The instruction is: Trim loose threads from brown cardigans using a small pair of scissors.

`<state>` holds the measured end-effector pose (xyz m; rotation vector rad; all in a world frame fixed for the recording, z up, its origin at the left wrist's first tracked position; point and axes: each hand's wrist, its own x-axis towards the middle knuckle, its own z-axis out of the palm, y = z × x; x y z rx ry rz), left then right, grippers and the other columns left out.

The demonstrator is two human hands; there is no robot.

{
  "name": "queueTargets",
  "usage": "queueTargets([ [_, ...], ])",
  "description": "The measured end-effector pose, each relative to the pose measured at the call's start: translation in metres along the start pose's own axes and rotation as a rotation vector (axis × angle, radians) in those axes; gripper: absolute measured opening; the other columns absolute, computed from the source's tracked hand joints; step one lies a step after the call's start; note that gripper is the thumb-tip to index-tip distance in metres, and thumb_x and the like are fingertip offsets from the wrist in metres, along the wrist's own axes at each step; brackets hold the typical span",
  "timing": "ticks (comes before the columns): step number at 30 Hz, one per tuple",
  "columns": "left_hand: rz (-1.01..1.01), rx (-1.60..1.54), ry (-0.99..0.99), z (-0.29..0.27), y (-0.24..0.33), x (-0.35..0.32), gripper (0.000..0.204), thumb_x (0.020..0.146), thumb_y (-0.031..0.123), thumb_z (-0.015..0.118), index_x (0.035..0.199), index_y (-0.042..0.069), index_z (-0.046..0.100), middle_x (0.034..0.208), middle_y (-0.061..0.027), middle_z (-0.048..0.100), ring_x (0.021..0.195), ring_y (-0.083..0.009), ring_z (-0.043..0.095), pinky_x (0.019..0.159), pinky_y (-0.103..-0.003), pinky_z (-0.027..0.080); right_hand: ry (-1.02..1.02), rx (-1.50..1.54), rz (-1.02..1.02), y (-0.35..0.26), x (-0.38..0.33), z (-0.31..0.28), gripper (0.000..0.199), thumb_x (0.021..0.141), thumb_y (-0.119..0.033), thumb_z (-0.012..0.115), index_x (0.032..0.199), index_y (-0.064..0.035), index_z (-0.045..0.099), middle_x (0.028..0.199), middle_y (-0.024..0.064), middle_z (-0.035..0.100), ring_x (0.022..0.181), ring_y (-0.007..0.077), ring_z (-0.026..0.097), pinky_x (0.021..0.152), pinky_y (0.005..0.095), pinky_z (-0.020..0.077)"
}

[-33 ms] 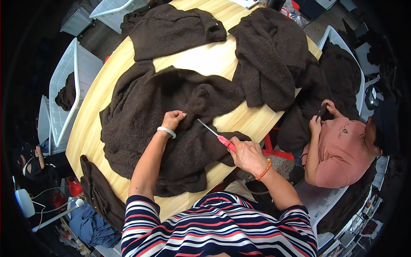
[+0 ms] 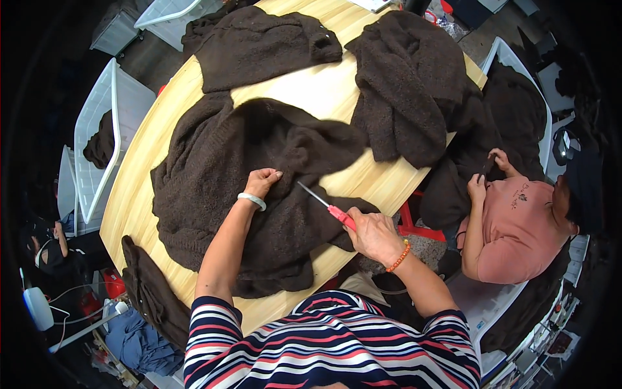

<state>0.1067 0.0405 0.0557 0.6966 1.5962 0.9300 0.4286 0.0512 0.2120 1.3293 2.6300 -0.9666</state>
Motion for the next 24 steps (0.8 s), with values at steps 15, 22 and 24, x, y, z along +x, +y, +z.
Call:
queueTargets([
  [15,-0.207,-0.104,0.031,-0.018,0.008,-0.027,0.022,0.09,0.023,0.069,0.091,0.0,0.068,0.082,-0.006,0.07,0.075,-0.0143,0.065,0.071,-0.026,0.051,-0.084,0.07,-0.049,-0.014,0.014,0.003,0.018,0.088,-0.016,0.06,0.097,-0.001,0.054,0.077,0.0216,0.065,0.076,0.0404,0.066,0.068,0.049,0.052],
  [22,0.26,0.917,0.115,-0.045,0.049,-0.086,0.04,0.081,0.02,0.072,0.113,-0.004,0.064,0.106,-0.0216,0.068,0.1,-0.0313,0.067,0.089,-0.036,0.051,-0.031,0.135,-0.059,-0.005,0.007,0.009,0.021,0.089,-0.017,0.062,0.105,-0.0058,0.056,0.082,0.02,0.065,0.079,0.0404,0.064,0.07,0.0485,0.0506],
  [24,0.196,0.788,0.111,-0.051,0.045,-0.083,0.037,0.081,0.019,0.072,0.109,-0.004,0.065,0.1,-0.0199,0.07,0.094,-0.0282,0.068,0.086,-0.035,0.051,-0.041,0.126,-0.067,-0.008,0.007,0.01,0.02,0.088,-0.017,0.062,0.104,-0.0058,0.056,0.082,0.0199,0.065,0.079,0.0404,0.064,0.069,0.0484,0.0506],
])
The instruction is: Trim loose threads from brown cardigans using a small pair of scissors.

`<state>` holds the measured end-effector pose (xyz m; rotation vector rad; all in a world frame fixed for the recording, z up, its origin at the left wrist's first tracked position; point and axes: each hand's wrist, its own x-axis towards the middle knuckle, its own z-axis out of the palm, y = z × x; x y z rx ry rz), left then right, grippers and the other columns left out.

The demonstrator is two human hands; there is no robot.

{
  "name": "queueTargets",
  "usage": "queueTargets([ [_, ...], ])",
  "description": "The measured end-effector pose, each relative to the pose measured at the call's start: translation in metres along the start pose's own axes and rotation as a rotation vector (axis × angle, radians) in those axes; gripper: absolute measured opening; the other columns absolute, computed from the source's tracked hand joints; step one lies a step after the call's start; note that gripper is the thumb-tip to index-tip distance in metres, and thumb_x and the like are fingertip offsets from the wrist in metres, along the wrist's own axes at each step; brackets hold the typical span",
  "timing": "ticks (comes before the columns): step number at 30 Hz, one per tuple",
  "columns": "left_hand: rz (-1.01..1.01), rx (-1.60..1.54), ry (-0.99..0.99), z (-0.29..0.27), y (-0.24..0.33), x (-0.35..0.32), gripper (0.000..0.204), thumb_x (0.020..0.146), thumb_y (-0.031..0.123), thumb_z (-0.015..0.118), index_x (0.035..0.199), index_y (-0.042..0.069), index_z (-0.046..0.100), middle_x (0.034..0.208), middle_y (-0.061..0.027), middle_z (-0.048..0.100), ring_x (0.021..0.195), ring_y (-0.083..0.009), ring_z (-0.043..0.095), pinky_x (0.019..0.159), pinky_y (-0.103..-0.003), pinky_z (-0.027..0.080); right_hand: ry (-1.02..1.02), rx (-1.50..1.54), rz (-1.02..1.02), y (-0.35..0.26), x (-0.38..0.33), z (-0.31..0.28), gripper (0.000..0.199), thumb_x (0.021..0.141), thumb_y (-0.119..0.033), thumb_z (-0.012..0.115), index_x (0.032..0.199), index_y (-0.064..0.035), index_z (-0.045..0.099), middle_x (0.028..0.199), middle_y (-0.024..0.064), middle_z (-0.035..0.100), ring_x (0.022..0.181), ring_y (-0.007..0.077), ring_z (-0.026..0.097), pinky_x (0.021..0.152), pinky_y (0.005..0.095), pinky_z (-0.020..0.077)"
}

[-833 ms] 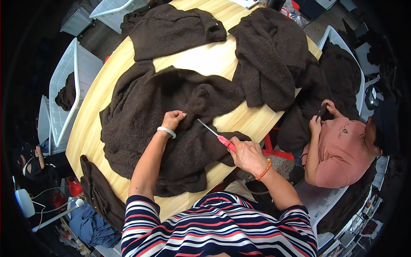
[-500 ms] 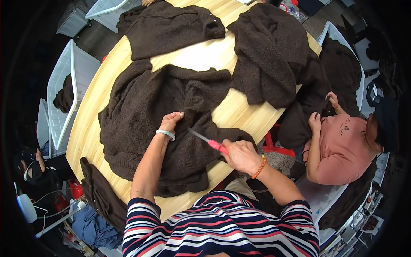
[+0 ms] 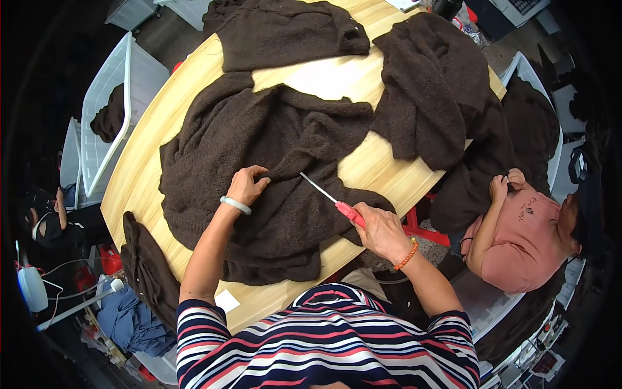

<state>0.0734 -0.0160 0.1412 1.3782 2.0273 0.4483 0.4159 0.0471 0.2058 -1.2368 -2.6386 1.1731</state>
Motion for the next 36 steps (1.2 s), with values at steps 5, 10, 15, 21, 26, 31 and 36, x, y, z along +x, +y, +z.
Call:
queueTargets([
  [5,-0.203,-0.724,0.023,0.02,-0.017,-0.003,0.013,0.082,0.006,0.074,0.091,-0.003,0.071,0.081,-0.0017,0.069,0.073,-0.0066,0.06,0.07,-0.022,0.049,-0.16,-0.065,-0.016,-0.021,0.001,-0.007,0.018,0.089,-0.017,0.06,0.099,-0.0031,0.054,0.078,0.0221,0.065,0.079,0.0405,0.065,0.069,0.0494,0.051],
  [10,-0.202,-0.804,0.042,0.04,-0.009,-0.017,0.011,0.081,0.004,0.076,0.09,0.0,0.072,0.08,0.0011,0.068,0.07,-0.0052,0.059,0.066,-0.02,0.048,-0.241,-0.104,-0.165,-0.04,-0.011,-0.01,0.021,0.09,-0.022,0.06,0.097,-0.0027,0.055,0.074,0.0217,0.066,0.073,0.0405,0.066,0.067,0.05,0.0515],
  [15,-0.333,-1.027,-0.018,0.055,-0.008,-0.035,0.012,0.08,0.0,0.076,0.089,0.002,0.069,0.082,0.0014,0.067,0.073,-0.0064,0.06,0.072,-0.021,0.049,-0.14,-0.144,-0.037,-0.036,-0.009,-0.011,0.022,0.089,-0.023,0.061,0.096,-0.0034,0.055,0.072,0.0214,0.065,0.075,0.041,0.066,0.068,0.0497,0.0516],
  [21,-0.392,-1.024,0.015,0.044,-0.001,-0.053,0.012,0.081,0.004,0.076,0.091,0.002,0.069,0.083,0.0003,0.068,0.073,-0.0067,0.06,0.07,-0.021,0.049,-0.233,-0.108,-0.112,-0.034,-0.015,-0.012,0.019,0.088,-0.018,0.061,0.097,-0.0034,0.054,0.073,0.0227,0.064,0.074,0.0398,0.066,0.067,0.0503,0.0512],
  [26,-0.156,-0.408,0.091,0.03,-0.008,-0.089,0.025,0.084,0.014,0.072,0.096,-0.008,0.067,0.082,-0.0043,0.07,0.073,-0.0081,0.06,0.069,-0.026,0.049,-0.152,-0.071,-0.074,-0.02,-0.023,-0.013,0.019,0.089,-0.018,0.061,0.103,-0.006,0.057,0.079,0.021,0.065,0.077,0.0408,0.064,0.067,0.0493,0.0496],
  [31,-0.286,-0.67,0.103,0.043,-0.026,-0.099,0.012,0.085,0.007,0.072,0.09,-0.003,0.069,0.079,-0.0004,0.068,0.067,-0.0058,0.058,0.063,-0.022,0.05,-0.276,-0.117,-0.135,-0.039,-0.026,-0.013,0.02,0.09,-0.022,0.06,0.104,-0.0077,0.057,0.078,0.0206,0.066,0.077,0.0407,0.065,0.07,0.0496,0.0499],
  [36,-0.39,-1.055,0.228,0.052,-0.014,-0.101,0.015,0.083,0.008,0.075,0.091,-0.003,0.069,0.084,-0.0016,0.068,0.07,-0.0073,0.059,0.065,-0.022,0.05,-0.345,-0.138,-0.229,-0.055,-0.029,-0.014,0.019,0.091,-0.022,0.057,0.098,-0.0047,0.056,0.073,0.0227,0.065,0.076,0.04,0.066,0.069,0.0504,0.0512],
])
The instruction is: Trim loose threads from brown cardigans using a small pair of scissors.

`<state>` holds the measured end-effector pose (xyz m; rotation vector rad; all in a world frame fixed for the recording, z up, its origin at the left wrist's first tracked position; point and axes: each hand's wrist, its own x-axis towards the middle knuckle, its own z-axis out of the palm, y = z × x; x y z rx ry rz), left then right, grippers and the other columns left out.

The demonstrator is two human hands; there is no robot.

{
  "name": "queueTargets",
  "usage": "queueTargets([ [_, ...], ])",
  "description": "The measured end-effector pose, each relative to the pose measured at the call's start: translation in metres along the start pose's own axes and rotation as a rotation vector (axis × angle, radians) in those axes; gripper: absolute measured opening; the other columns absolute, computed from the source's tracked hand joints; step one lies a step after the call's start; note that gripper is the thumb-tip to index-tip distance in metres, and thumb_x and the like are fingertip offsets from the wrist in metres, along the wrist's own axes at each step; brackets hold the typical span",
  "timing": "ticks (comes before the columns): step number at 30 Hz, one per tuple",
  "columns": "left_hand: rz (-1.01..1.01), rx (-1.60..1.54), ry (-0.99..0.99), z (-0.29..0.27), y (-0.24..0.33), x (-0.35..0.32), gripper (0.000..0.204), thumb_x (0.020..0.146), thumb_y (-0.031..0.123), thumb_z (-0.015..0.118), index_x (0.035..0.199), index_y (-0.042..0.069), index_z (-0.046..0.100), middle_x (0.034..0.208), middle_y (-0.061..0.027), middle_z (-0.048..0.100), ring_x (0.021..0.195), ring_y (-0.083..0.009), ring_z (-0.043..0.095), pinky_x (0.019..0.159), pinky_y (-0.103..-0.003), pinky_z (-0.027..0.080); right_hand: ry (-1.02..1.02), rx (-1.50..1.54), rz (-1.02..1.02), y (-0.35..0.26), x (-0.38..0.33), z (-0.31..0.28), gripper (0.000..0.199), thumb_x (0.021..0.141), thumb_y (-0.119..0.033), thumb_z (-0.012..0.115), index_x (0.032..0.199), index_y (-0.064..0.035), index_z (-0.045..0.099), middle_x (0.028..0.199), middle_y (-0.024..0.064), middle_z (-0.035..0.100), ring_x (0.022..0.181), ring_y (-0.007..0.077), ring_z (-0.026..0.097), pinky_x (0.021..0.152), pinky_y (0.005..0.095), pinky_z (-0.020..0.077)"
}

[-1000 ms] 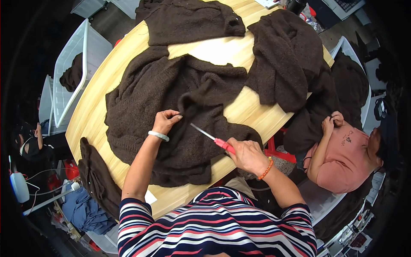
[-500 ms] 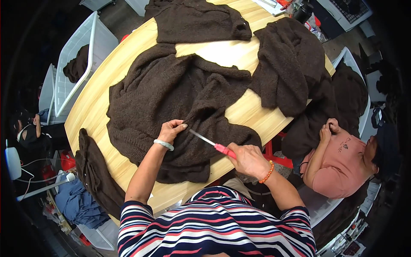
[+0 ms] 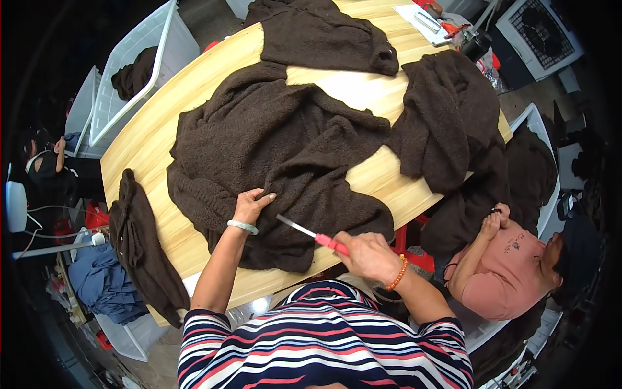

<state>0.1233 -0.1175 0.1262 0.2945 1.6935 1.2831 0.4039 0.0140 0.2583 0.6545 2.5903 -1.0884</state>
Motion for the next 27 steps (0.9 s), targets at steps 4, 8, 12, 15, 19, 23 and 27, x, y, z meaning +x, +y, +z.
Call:
queueTargets([
  [4,0.151,-0.016,0.018,0.0,-0.007,-0.005,0.03,0.083,0.013,0.076,0.105,-0.006,0.066,0.095,-0.0057,0.069,0.081,-0.0107,0.061,0.075,-0.024,0.051,0.085,-0.031,0.028,0.011,0.003,-0.01,0.018,0.091,-0.021,0.057,0.098,-0.0039,0.055,0.075,0.0211,0.065,0.075,0.0401,0.065,0.067,0.0493,0.051],
  [8,0.21,0.22,0.116,0.007,0.01,0.005,0.051,0.08,0.03,0.079,0.111,-0.007,0.063,0.1,-0.0082,0.068,0.089,-0.0121,0.061,0.082,-0.027,0.049,0.169,-0.015,-0.008,0.02,0.004,-0.005,0.018,0.091,-0.019,0.059,0.099,-0.0043,0.055,0.079,0.0194,0.066,0.075,0.0399,0.065,0.066,0.0493,0.051],
  [12,0.485,0.434,0.36,0.006,0.01,0.034,0.04,0.082,0.027,0.076,0.108,-0.003,0.066,0.092,-0.0041,0.069,0.084,-0.0122,0.061,0.077,-0.028,0.05,0.224,0.004,-0.038,0.024,0.007,-0.002,0.017,0.09,-0.019,0.059,0.099,-0.0045,0.055,0.08,0.0194,0.066,0.075,0.04,0.065,0.066,0.0496,0.0514],
  [15,0.442,0.522,0.279,0.013,0.019,0.038,0.024,0.086,0.016,0.074,0.098,-0.003,0.069,0.085,0.0007,0.067,0.078,-0.0077,0.06,0.072,-0.022,0.049,0.184,-0.018,0.009,0.027,0.007,-0.006,0.018,0.09,-0.02,0.059,0.098,-0.0041,0.055,0.077,0.0205,0.066,0.075,0.04,0.065,0.067,0.0497,0.0517],
  [19,0.234,0.077,0.076,0.027,0.014,0.025,0.015,0.088,0.009,0.068,0.094,-0.004,0.07,0.08,0.0002,0.069,0.07,-0.0071,0.06,0.066,-0.023,0.049,0.154,-0.076,0.083,0.027,0.002,-0.013,0.018,0.09,-0.021,0.059,0.095,-0.0036,0.055,0.073,0.0219,0.065,0.073,0.0406,0.066,0.066,0.0501,0.0519],
  [23,0.075,-0.148,-0.042,0.029,-0.005,0.01,0.003,0.088,0.002,0.067,0.089,0.001,0.07,0.081,0.0011,0.067,0.069,-0.0061,0.06,0.064,-0.021,0.049,0.139,-0.075,-0.022,0.029,-0.003,-0.012,0.019,0.09,-0.022,0.059,0.093,-0.0031,0.055,0.07,0.0228,0.064,0.071,0.041,0.066,0.066,0.0502,0.0522],
  [27,0.081,-0.314,-0.046,0.033,-0.011,0.004,0.001,0.089,0.002,0.067,0.089,0.003,0.069,0.082,0.0009,0.068,0.07,-0.0063,0.06,0.066,-0.021,0.05,0.109,-0.133,0.015,0.028,0.001,-0.014,0.021,0.09,-0.023,0.059,0.094,-0.0026,0.056,0.072,0.0231,0.064,0.073,0.0405,0.066,0.066,0.0495,0.0523],
])
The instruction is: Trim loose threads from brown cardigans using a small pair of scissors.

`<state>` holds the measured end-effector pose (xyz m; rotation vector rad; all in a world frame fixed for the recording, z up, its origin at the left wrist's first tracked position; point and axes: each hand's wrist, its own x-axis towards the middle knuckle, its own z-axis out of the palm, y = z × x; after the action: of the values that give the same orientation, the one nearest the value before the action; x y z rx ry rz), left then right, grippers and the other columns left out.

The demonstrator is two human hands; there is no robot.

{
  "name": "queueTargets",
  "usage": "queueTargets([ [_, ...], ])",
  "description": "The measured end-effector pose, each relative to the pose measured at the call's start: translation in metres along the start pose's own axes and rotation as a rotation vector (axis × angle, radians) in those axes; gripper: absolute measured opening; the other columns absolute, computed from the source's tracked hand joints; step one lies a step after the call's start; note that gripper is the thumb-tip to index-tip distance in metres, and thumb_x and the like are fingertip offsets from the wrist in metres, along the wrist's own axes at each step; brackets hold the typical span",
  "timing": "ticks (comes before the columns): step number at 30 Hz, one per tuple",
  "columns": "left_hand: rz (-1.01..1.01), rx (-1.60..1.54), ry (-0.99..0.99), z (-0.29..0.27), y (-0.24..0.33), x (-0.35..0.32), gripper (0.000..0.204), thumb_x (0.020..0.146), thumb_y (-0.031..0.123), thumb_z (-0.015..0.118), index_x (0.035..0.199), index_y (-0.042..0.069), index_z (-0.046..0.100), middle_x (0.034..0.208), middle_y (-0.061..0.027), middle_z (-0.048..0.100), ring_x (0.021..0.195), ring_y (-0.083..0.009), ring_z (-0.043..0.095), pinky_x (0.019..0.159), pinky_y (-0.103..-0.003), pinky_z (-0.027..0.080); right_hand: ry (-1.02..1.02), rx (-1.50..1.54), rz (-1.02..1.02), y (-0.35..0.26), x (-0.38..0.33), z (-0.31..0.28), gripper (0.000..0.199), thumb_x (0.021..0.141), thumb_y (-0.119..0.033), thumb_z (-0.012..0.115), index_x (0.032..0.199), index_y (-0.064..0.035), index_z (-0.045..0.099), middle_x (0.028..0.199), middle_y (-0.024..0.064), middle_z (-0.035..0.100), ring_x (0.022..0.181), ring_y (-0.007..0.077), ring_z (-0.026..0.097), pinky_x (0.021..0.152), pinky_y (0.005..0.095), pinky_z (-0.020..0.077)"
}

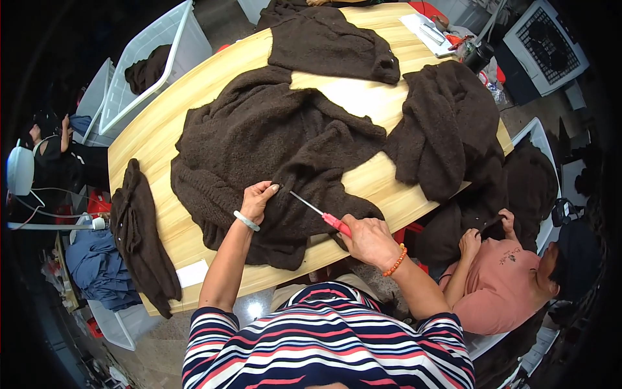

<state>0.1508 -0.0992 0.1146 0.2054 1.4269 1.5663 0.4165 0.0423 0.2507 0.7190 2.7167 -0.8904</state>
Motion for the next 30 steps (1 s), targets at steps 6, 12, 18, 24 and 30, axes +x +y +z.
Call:
queueTargets([
  [6,0.014,-0.04,0.102,0.007,0.002,-0.018,0.002,0.089,0.006,0.068,0.091,0.004,0.068,0.078,0.0026,0.065,0.065,-0.0048,0.057,0.06,-0.02,0.047,-0.139,0.007,-0.108,-0.008,0.002,0.001,0.02,0.09,-0.023,0.059,0.096,-0.0038,0.057,0.076,0.0217,0.066,0.078,0.0406,0.066,0.069,0.0507,0.051],
  [12,-0.114,-0.215,0.056,0.01,-0.028,-0.024,0.005,0.091,0.016,0.069,0.091,0.012,0.068,0.067,0.0093,0.052,0.056,-0.0029,0.042,0.048,-0.021,0.031,-0.255,-0.013,-0.116,-0.018,-0.005,0.004,0.023,0.087,-0.026,0.061,0.099,-0.0065,0.061,0.079,0.022,0.067,0.08,0.0404,0.066,0.074,0.0506,0.0508],
  [18,0.006,0.431,-0.583,0.01,-0.031,-0.088,0.03,0.095,0.026,0.064,0.109,0.0,0.069,0.105,-0.0045,0.07,0.098,-0.0111,0.062,0.088,-0.027,0.049,-0.113,0.102,-0.077,-0.021,0.015,-0.003,0.021,0.087,-0.02,0.063,0.104,-0.0082,0.059,0.08,0.0189,0.065,0.08,0.041,0.064,0.072,0.048,0.0501],
  [24,0.403,0.237,0.281,-0.08,0.057,-0.068,0.015,0.093,0.016,0.064,0.084,0.004,0.064,0.075,-0.0054,0.067,0.064,-0.0094,0.063,0.056,-0.024,0.051,0.024,0.105,-0.045,-0.035,0.042,-0.002,0.022,0.087,-0.015,0.063,0.107,-0.0079,0.059,0.084,0.019,0.065,0.083,0.0396,0.064,0.072,0.0466,0.0498],
  [30,-0.092,-0.006,0.876,-0.225,0.106,0.036,0.039,0.083,0.039,0.075,0.093,0.003,0.065,0.083,-0.0093,0.063,0.066,-0.0167,0.059,0.058,-0.031,0.049,0.034,0.124,-0.079,-0.058,0.067,0.009,0.021,0.087,-0.014,0.063,0.107,-0.0077,0.059,0.084,0.0192,0.065,0.081,0.04,0.064,0.071,0.0456,0.0506],
])
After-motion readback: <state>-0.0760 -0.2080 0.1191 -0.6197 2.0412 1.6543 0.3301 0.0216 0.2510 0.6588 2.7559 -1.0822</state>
